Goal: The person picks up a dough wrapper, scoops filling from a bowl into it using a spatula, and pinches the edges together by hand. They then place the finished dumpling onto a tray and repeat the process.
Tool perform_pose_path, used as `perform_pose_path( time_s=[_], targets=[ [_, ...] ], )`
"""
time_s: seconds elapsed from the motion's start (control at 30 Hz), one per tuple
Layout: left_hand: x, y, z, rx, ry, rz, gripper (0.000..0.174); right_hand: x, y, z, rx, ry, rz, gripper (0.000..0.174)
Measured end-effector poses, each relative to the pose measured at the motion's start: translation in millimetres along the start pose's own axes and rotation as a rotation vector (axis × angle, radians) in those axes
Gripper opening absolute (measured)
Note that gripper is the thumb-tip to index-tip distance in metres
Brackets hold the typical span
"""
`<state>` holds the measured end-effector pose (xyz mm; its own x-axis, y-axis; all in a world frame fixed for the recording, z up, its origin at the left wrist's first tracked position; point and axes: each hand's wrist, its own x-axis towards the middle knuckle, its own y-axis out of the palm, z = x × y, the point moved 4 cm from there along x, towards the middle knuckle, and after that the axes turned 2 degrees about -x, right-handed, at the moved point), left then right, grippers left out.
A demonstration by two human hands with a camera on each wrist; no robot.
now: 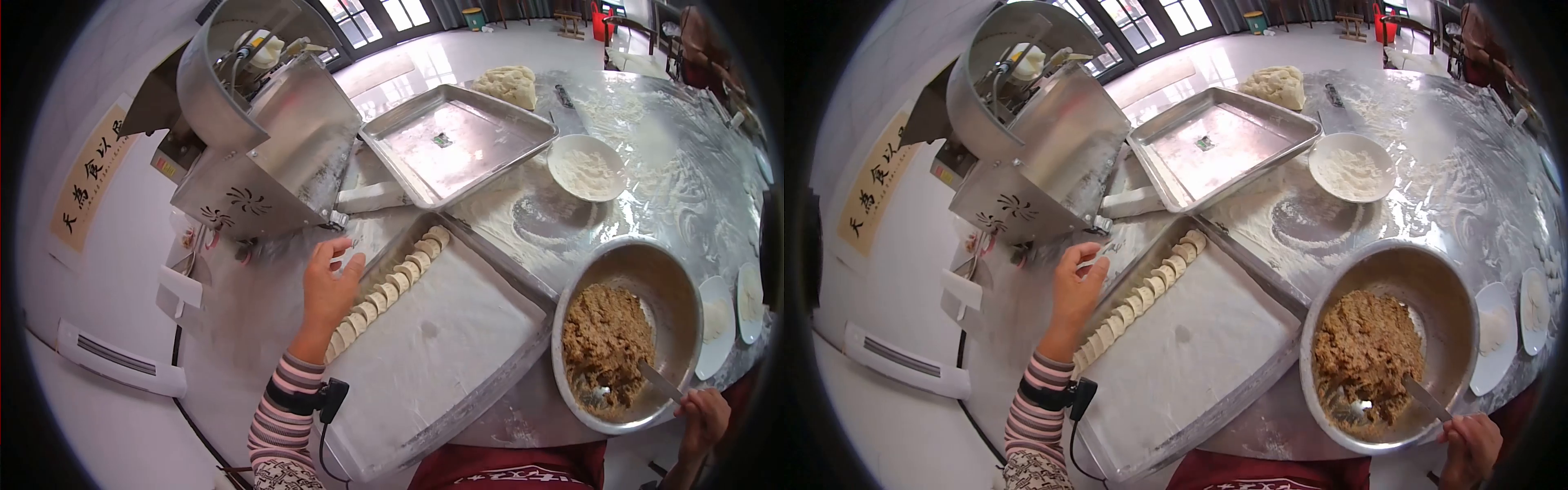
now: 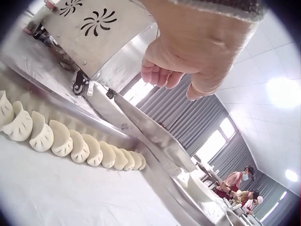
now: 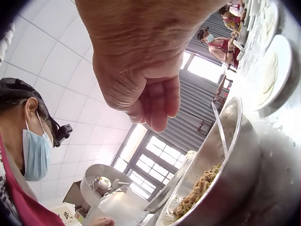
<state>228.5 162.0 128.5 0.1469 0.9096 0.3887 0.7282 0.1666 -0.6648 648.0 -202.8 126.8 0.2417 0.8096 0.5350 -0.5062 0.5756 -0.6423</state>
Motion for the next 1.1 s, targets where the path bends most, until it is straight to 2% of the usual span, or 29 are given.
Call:
perform_pose_path(
  time_s=[0.07, 0.17, 0.27, 0.33, 0.37, 0.4, 0.47, 0.57, 0.63, 0.7, 0.73, 0.8, 0.87, 0.93, 1.0, 1.07, 1.1],
  targets=[
    [-17, -13, -8, -0.096, -0.018, 0.005, 0.026, -5, -12, 13, -0.063, -0.082, -0.037, 0.016],
    [-49, -30, -33, -0.106, 0.029, -0.009, 0.025, -25, -28, 14, 0.065, 0.037, -0.090, 0.009],
    [-92, -43, -44, -0.096, 0.004, 0.064, 0.026, -45, -39, 24, -0.055, 0.012, -0.174, 0.010],
    [-125, -37, -51, -0.263, 0.018, 0.164, 0.032, -44, -47, 38, -0.040, -0.015, -0.124, 0.016],
    [-143, -32, -51, -0.282, -0.038, 0.171, 0.031, -52, -50, 41, -0.042, 0.036, -0.199, 0.015],
    [-158, -29, -56, -0.238, 0.056, 0.248, 0.028, -58, -58, 41, -0.081, 0.097, -0.109, 0.016],
    [-192, -17, -71, -0.237, -0.105, 0.299, 0.028, -72, -65, 37, -0.029, 0.184, -0.090, 0.016],
    [-226, 1, -69, -0.376, -0.121, 0.319, 0.020, -90, -67, 26, -0.048, 0.215, -0.110, 0.014],
    [-239, 11, -78, -0.454, -0.154, 0.326, 0.019, -100, -63, 4, -0.036, 0.319, -0.080, 0.008],
    [-245, 21, -87, -0.581, -0.279, 0.361, 0.019, -101, -59, -27, -0.022, 0.381, -0.126, 0.010],
    [-244, 24, -92, -0.582, -0.275, 0.361, 0.019, -100, -57, -47, -0.009, 0.443, -0.162, 0.012],
    [-242, 36, -106, -0.580, -0.213, 0.449, 0.019, -87, -51, -87, -0.128, 0.434, -0.252, 0.016],
    [-240, 48, -115, -0.582, -0.230, 0.473, 0.018, -69, -41, -128, -0.139, 0.496, -0.245, 0.023],
    [-236, 60, -137, -0.670, -0.082, 0.538, 0.017, -50, -27, -162, -0.283, 0.297, -0.267, 0.032],
    [-234, 70, -151, -0.742, -0.058, 0.550, 0.017, -31, -16, -185, -0.306, 0.319, -0.265, 0.035],
    [-232, 77, -164, -0.704, 0.099, 0.613, 0.018, -15, -6, -205, -0.370, 0.265, -0.231, 0.033],
    [-232, 80, -170, -0.676, 0.085, 0.641, 0.018, -10, -2, -214, -0.361, 0.244, -0.201, 0.029]
  ],
)
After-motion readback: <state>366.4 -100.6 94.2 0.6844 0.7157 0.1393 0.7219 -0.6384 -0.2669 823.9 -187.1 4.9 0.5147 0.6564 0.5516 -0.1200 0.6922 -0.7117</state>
